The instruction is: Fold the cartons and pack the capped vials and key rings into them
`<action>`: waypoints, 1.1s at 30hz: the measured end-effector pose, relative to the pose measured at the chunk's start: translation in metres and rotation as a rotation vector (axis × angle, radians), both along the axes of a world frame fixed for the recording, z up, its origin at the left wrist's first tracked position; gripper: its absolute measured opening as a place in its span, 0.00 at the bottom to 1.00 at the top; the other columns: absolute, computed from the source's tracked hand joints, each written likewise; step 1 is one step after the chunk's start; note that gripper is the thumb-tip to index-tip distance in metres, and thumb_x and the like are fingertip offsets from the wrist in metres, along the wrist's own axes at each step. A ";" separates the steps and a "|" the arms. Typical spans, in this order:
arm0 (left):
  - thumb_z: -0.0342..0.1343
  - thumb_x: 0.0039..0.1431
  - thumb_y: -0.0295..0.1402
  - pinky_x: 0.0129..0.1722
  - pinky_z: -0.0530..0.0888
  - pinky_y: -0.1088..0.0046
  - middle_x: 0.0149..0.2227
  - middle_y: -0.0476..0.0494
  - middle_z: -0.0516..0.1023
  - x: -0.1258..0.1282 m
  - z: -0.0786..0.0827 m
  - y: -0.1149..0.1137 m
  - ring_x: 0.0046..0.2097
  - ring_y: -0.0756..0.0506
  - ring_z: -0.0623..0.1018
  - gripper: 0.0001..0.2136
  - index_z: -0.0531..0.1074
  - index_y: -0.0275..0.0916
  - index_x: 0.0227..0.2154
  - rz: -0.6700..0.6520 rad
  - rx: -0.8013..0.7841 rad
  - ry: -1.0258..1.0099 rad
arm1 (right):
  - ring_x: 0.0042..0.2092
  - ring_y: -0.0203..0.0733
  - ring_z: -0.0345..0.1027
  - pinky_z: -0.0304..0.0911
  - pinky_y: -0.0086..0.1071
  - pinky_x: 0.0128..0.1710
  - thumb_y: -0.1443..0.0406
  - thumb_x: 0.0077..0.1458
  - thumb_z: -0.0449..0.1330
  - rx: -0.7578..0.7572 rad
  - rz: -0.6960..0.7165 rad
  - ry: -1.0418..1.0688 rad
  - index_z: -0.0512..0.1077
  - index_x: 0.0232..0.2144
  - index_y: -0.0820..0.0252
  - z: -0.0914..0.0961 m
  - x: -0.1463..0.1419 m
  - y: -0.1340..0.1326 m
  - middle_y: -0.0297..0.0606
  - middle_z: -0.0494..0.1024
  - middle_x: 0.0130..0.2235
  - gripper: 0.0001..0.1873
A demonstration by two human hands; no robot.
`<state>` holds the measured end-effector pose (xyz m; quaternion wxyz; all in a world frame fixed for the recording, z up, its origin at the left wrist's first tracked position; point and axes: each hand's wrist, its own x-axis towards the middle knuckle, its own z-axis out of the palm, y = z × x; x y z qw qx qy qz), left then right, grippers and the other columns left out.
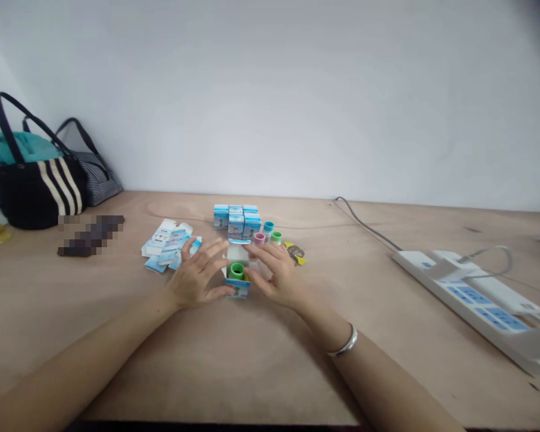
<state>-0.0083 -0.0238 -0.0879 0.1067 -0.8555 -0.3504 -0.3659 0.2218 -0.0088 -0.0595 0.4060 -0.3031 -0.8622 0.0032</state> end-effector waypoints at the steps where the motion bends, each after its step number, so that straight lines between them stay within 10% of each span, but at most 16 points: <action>1: 0.60 0.51 0.43 0.62 0.41 0.44 0.56 0.39 0.68 0.000 -0.002 0.000 0.60 0.36 0.66 0.19 0.66 0.45 0.45 -0.032 -0.018 0.007 | 0.44 0.47 0.67 0.59 0.43 0.44 0.62 0.55 0.58 0.002 0.010 -0.001 0.70 0.48 0.57 -0.001 0.000 0.001 0.42 0.76 0.40 0.17; 9: 0.59 0.52 0.40 0.61 0.53 0.47 0.53 0.37 0.71 0.009 -0.019 0.005 0.55 0.40 0.72 0.19 0.57 0.43 0.41 -0.138 -0.285 -0.219 | 0.40 0.42 0.66 0.55 0.39 0.42 0.58 0.55 0.61 -0.025 0.037 -0.071 0.77 0.37 0.50 0.008 0.002 -0.002 0.35 0.77 0.33 0.08; 22: 0.57 0.55 0.40 0.63 0.45 0.49 0.47 0.44 0.77 0.008 -0.006 -0.004 0.50 0.42 0.75 0.17 0.63 0.46 0.47 -0.151 -0.218 -0.069 | 0.37 0.42 0.62 0.56 0.35 0.37 0.66 0.49 0.63 -0.160 0.086 -0.189 0.75 0.25 0.56 -0.009 -0.004 -0.005 0.36 0.71 0.32 0.03; 33: 0.56 0.56 0.38 0.63 0.45 0.48 0.49 0.43 0.76 0.009 -0.003 -0.011 0.52 0.41 0.75 0.17 0.67 0.47 0.49 -0.112 -0.250 -0.011 | 0.26 0.32 0.59 0.59 0.28 0.27 0.69 0.47 0.58 -0.406 -0.058 0.065 0.64 0.21 0.60 0.014 0.038 0.020 0.32 0.64 0.28 0.06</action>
